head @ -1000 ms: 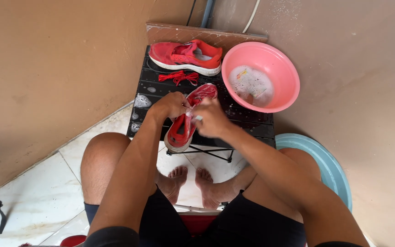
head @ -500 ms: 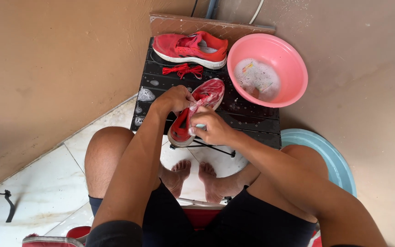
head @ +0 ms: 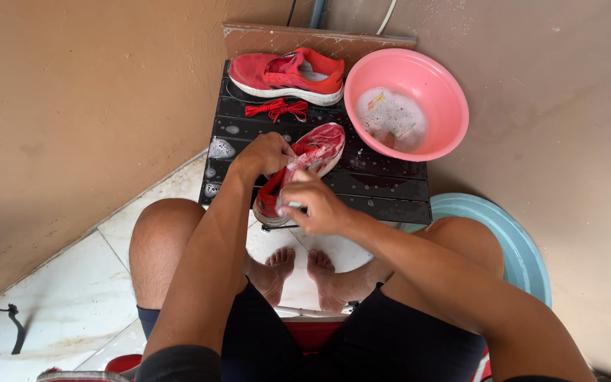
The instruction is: The person scrubs a red sneaker with a brush and soapy water, then rinses it with clean water from a cup. They remove the insole, rinse it separately, and reinsert it into the shoe. The process is repeated for the second sneaker.
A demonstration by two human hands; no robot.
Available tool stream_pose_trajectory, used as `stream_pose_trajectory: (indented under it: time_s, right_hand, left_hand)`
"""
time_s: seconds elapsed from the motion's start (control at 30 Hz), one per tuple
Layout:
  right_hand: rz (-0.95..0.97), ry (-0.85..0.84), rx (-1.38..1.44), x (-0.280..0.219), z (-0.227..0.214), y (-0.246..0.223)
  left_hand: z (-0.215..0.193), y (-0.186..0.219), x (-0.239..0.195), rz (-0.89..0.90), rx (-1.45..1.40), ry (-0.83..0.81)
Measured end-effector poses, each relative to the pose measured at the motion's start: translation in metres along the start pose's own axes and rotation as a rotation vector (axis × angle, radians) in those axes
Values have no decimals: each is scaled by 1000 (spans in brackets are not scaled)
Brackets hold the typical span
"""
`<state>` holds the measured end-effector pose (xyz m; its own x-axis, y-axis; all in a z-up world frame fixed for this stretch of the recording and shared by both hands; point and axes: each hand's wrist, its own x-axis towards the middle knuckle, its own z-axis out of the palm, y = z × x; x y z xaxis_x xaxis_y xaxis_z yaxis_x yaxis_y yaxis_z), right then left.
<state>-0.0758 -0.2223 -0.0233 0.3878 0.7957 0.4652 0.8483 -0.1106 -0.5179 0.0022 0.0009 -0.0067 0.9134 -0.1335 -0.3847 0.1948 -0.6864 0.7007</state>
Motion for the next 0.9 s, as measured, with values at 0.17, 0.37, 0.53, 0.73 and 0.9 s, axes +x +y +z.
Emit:
stream_pose_trajectory:
  time_s: [0.17, 0.37, 0.53, 0.73, 0.9]
  right_hand:
    - [30, 11, -110, 10, -17, 32]
    - [98, 25, -156, 21, -18, 27]
    - [-15, 6, 16, 14, -12, 17]
    - [70, 110, -297, 7, -61, 107]
    - [249, 83, -406, -9, -41, 125]
  left_hand:
    - [-3, 7, -8, -12, 17, -22]
    - [1, 5, -2, -22, -19, 0]
    - [-3, 24, -19, -20, 11, -26]
    - [-4, 32, -33, -51, -70, -13]
    - [6, 42, -37, -16, -184, -25]
